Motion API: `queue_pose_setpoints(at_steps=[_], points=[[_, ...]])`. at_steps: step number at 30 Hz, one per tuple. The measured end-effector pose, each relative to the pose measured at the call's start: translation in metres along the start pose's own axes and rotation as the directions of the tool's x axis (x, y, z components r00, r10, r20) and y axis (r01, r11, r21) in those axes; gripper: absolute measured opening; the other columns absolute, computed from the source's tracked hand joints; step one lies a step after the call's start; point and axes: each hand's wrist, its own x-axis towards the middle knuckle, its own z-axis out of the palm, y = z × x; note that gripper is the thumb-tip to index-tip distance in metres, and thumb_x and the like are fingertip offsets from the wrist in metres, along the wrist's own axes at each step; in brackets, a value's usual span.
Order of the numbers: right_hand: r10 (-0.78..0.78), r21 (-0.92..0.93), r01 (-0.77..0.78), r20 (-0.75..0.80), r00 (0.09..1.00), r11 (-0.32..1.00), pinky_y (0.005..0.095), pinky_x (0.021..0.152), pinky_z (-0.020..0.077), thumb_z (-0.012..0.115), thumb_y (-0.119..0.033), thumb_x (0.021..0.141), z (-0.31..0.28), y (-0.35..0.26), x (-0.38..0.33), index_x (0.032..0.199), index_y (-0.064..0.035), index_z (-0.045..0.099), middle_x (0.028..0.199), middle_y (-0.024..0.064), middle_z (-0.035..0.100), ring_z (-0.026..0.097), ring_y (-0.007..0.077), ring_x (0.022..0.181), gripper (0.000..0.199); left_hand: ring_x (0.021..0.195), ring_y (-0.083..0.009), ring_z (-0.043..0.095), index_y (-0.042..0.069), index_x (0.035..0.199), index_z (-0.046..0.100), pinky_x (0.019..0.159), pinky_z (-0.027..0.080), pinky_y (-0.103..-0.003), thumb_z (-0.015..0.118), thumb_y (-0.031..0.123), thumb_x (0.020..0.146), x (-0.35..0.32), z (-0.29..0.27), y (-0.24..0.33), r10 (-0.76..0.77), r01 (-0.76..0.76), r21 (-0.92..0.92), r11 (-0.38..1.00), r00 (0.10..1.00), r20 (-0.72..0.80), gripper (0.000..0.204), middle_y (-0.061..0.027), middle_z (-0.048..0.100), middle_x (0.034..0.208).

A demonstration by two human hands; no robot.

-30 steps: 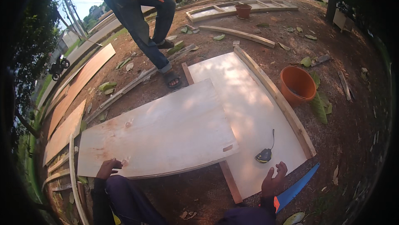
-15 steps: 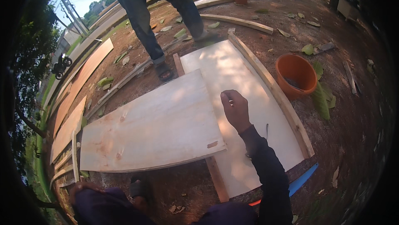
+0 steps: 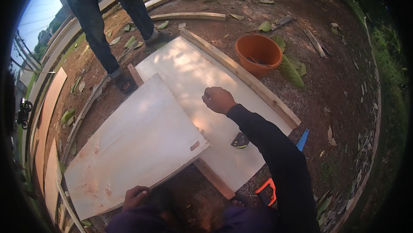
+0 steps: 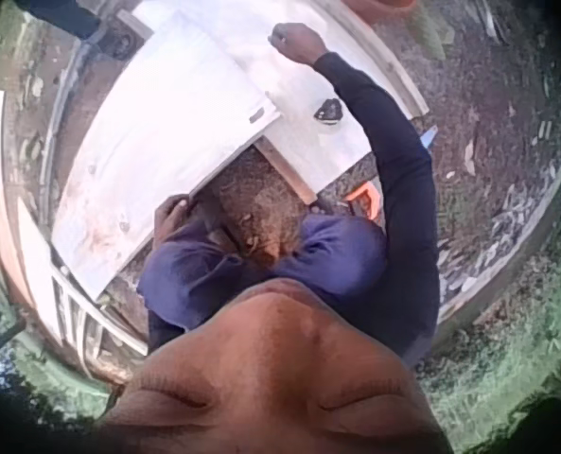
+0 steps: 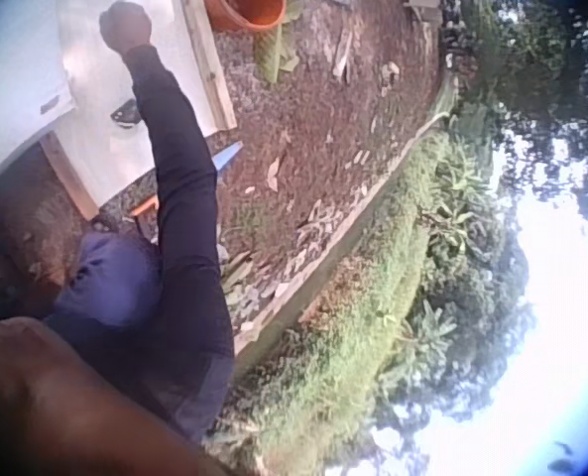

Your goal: The person assembles a wooden structure by positioning a large plywood sheet over a frame and securing it with nails using a hammer. They retrieve nails from a bucket and hammer them into the wood to attach the sheet to the frame.

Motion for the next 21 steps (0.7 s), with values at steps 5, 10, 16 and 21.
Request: queue_pose_setpoints(at_steps=[5, 10, 16, 21], points=[[-0.035, -0.387, 0.085, 0.135, 0.990, 0.918, 0.0482, 0.078, 0.0559, 0.060, -0.026, 0.092, -0.017, 0.046, -0.047, 0.089, -0.0009, 0.070, 0.090, 0.0191, 0.067, 0.069, 0.0367, 0.090, 0.027, 0.119, -0.0358, 0.061, 0.000, 0.119, 0.067, 0.101, 0.049, -0.046, 0.069, 0.015, 0.092, 0.126, 0.038, 0.018, 0.642, -0.533, 0.490, 0.690, 0.763, -0.075, 0.030, -0.0188, 0.066, 0.122], [0.192, -0.552, -0.059, 0.187, 0.964, 0.832, 0.0529, 0.080, 0.0536, 0.057, -0.034, 0.098, -0.055, 0.039, -0.066, 0.080, -0.0002, 0.075, 0.080, 0.0224, 0.070, 0.069, 0.0413, 0.082, 0.042, 0.135, -0.0377, 0.048, 0.005, 0.132, 0.061, 0.114, 0.034, -0.059, 0.070, 0.031, 0.093, 0.204, 0.064, 0.031, 0.781, -0.578, 0.662, 0.476, 0.624, -0.017, 0.047, -0.0188, 0.054, 0.140], [0.189, -0.582, -0.026, 0.221, 0.957, 0.813, 0.0498, 0.080, 0.0548, 0.061, -0.034, 0.096, -0.059, 0.023, -0.063, 0.091, -0.0039, 0.072, 0.091, 0.0177, 0.071, 0.070, 0.0371, 0.089, 0.032, 0.142, -0.0377, 0.041, 0.004, 0.139, 0.055, 0.118, 0.025, -0.062, 0.063, 0.044, 0.097, 0.245, 0.064, 0.038, 0.739, -0.491, 0.663, 0.564, 0.659, -0.140, 0.058, -0.0195, 0.049, 0.147], [0.093, -0.553, 0.091, 0.296, 0.951, 0.828, 0.0480, 0.083, 0.0555, 0.065, -0.036, 0.094, -0.006, 0.007, -0.019, 0.103, -0.0067, 0.069, 0.101, 0.0142, 0.069, 0.069, 0.0343, 0.097, 0.031, 0.145, -0.0374, 0.038, 0.002, 0.140, 0.054, 0.119, 0.022, -0.063, 0.062, 0.046, 0.097, 0.246, 0.056, 0.031, 0.707, -0.445, 0.664, 0.601, 0.683, -0.183, 0.062, -0.0216, 0.048, 0.148]])
